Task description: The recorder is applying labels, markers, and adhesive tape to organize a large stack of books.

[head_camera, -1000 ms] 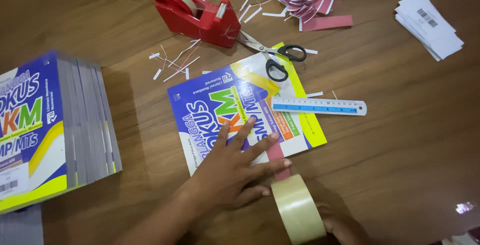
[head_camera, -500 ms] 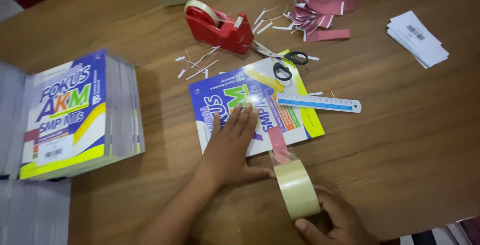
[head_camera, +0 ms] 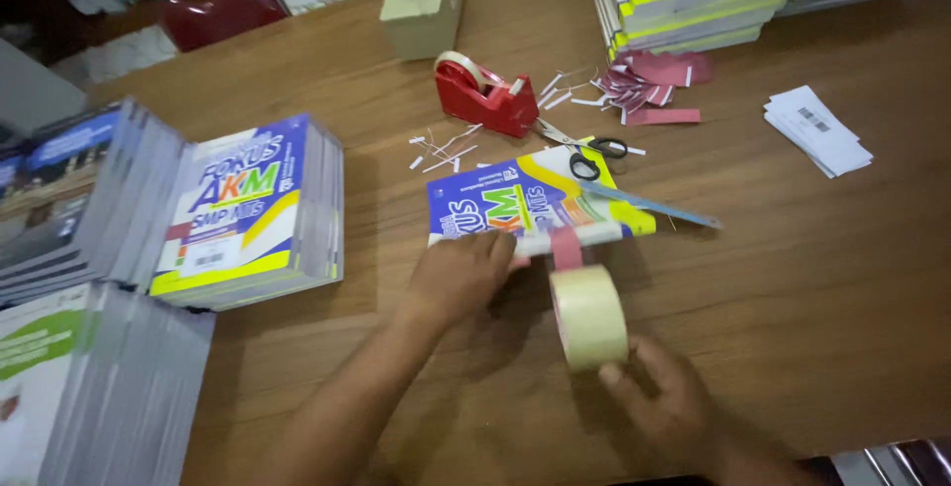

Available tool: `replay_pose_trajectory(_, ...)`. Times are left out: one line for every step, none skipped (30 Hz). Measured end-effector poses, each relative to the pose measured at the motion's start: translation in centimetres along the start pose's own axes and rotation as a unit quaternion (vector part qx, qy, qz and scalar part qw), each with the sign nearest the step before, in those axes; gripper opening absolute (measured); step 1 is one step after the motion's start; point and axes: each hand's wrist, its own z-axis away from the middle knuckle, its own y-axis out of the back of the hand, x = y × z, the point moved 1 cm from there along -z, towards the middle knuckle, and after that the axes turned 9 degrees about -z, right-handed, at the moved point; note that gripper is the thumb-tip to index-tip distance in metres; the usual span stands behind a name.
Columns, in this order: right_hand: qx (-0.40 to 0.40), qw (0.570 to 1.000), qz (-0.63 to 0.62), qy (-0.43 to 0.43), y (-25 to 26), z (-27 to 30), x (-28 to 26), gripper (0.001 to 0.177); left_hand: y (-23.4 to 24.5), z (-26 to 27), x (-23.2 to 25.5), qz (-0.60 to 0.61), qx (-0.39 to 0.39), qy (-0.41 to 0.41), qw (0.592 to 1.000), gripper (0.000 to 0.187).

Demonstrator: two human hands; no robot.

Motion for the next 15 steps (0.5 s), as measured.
replay_pose_trajectory(-0.018,0.996,-0.082,0.003,0.4,-0.7,-0.5,0.032,0.0,-0.6,-0.6,-0.016,-0.029,0.013,0.999,0.036)
replay_pose_trajectory(-0.021,0.996,-0.082,0.009,0.5,-1.5,-1.7,0.032,0.5,-1.6,-1.4,-0.021,-0.027,0.014,0.999,0.036)
replay_pose_trajectory(-0.004,0.998,-0.011,0.054,0.7,-2.3,-3.0,0.033,0.9,-2.6,-2.3,-0.034,-0.097,0.021,0.994,0.028)
replay_pose_trajectory(0.015,0.993,0.059,0.099,0.9,-3.1,-4.3,0.034,1.3,-3.5,-3.2,-0.047,-0.167,0.028,0.984,0.023)
replay_pose_trajectory(0.014,0.993,0.059,0.104,0.4,-3.3,-5.9,0.034,1.9,-4.1,-4.1,-0.051,-0.164,0.029,0.985,0.023)
replay_pose_trajectory(0.047,0.987,0.061,0.138,0.0,-3.5,-7.6,0.030,2.7,-4.6,-5.0,-0.067,-0.045,0.007,0.997,0.020)
replay_pose_trajectory(0.079,0.980,0.062,0.171,-0.4,-3.5,-9.2,0.028,3.5,-5.1,-5.7,-0.082,0.075,-0.015,0.994,0.018)
replay_pose_trajectory(0.078,0.980,0.063,0.174,0.0,-3.7,-9.9,0.028,3.8,-5.7,-6.1,-0.085,0.077,-0.015,0.993,0.018)
replay_pose_trajectory(0.064,0.970,0.055,0.228,0.3,-3.8,-10.7,0.024,4.2,-6.4,-6.4,-0.138,0.133,-0.007,0.981,0.023)
replay_pose_trajectory(0.049,0.957,0.047,0.282,0.7,-4.0,-11.5,0.021,4.5,-7.0,-6.7,-0.190,0.188,0.000,0.964,0.030)
replay_pose_trajectory(0.046,0.956,0.048,0.285,0.9,-3.3,-12.0,0.021,6.0,-7.0,-6.1,-0.193,0.189,0.002,0.963,0.030)
replay_pose_trajectory(0.038,0.949,0.051,0.309,1.2,-2.6,-12.6,0.021,7.5,-6.9,-5.6,-0.182,0.182,0.012,0.966,0.029)
replay_pose_trajectory(0.030,0.941,0.051,0.333,1.4,-1.9,-13.1,0.022,8.9,-6.8,-5.0,-0.171,0.174,0.020,0.970,0.028)
replay_pose_trajectory(0.028,0.941,0.051,0.334,1.8,-0.6,-13.5,0.022,11.8,-6.9,-4.1,-0.174,0.174,0.022,0.969,0.028)
replay_pose_trajectory(0.028,0.951,0.092,0.295,2.1,0.7,-13.7,0.027,14.5,-6.8,-3.2,-0.120,0.047,0.062,0.990,0.030)
